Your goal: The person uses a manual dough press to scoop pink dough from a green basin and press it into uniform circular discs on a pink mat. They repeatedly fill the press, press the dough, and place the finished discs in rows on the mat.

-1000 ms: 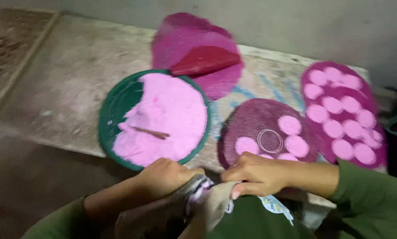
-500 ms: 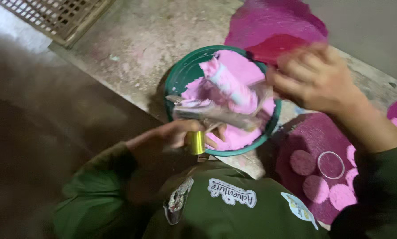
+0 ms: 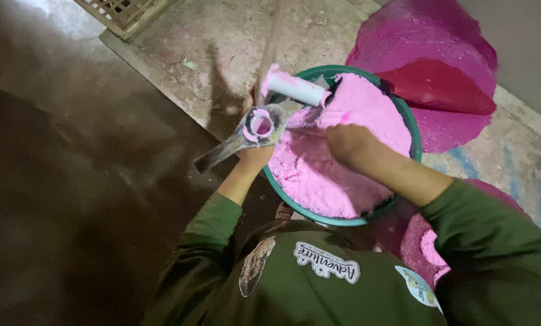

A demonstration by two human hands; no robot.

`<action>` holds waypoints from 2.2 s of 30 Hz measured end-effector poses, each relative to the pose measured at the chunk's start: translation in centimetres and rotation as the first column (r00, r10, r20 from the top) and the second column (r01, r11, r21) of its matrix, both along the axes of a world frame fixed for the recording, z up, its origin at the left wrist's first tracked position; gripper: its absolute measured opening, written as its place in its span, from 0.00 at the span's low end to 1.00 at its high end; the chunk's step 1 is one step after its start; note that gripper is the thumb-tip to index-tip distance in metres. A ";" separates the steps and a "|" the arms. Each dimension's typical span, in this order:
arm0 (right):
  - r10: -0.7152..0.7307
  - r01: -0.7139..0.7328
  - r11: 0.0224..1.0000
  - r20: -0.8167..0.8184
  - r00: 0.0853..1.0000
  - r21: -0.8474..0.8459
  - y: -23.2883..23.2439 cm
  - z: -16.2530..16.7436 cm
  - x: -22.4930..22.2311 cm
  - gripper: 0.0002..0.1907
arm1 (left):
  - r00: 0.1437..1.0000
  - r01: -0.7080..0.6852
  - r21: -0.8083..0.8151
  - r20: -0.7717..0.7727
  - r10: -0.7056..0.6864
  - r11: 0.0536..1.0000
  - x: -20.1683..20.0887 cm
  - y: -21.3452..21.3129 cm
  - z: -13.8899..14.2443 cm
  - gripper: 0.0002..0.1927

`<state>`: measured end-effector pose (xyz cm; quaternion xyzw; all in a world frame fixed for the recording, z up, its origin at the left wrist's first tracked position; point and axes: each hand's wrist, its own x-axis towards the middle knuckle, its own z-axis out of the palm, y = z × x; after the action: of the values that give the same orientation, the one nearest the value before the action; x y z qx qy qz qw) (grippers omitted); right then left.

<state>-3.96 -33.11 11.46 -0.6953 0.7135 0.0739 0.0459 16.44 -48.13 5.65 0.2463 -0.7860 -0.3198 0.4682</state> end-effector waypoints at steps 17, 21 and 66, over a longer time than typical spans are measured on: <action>-0.111 0.076 0.991 0.357 0.927 0.111 0.7 2.7 2.3 0.28 | 0.997 -0.007 0.008 -0.081 0.008 1.000 -0.4 1.5 3.3 0.36; -0.181 0.140 0.982 0.406 0.896 0.129 4.6 4.4 3.4 0.20 | 0.998 -0.058 -0.019 -0.023 0.057 0.998 -0.8 0.9 3.5 0.37; -0.058 0.057 0.998 -0.300 0.952 -0.012 9.3 23.2 5.8 0.13 | 0.813 0.369 -0.079 0.509 -0.281 0.926 -1.0 1.5 7.1 0.38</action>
<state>1.81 -23.83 34.65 -0.6551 0.7322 0.1758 -0.0620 15.46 -46.63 12.79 0.1387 -0.9338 -0.2526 0.2119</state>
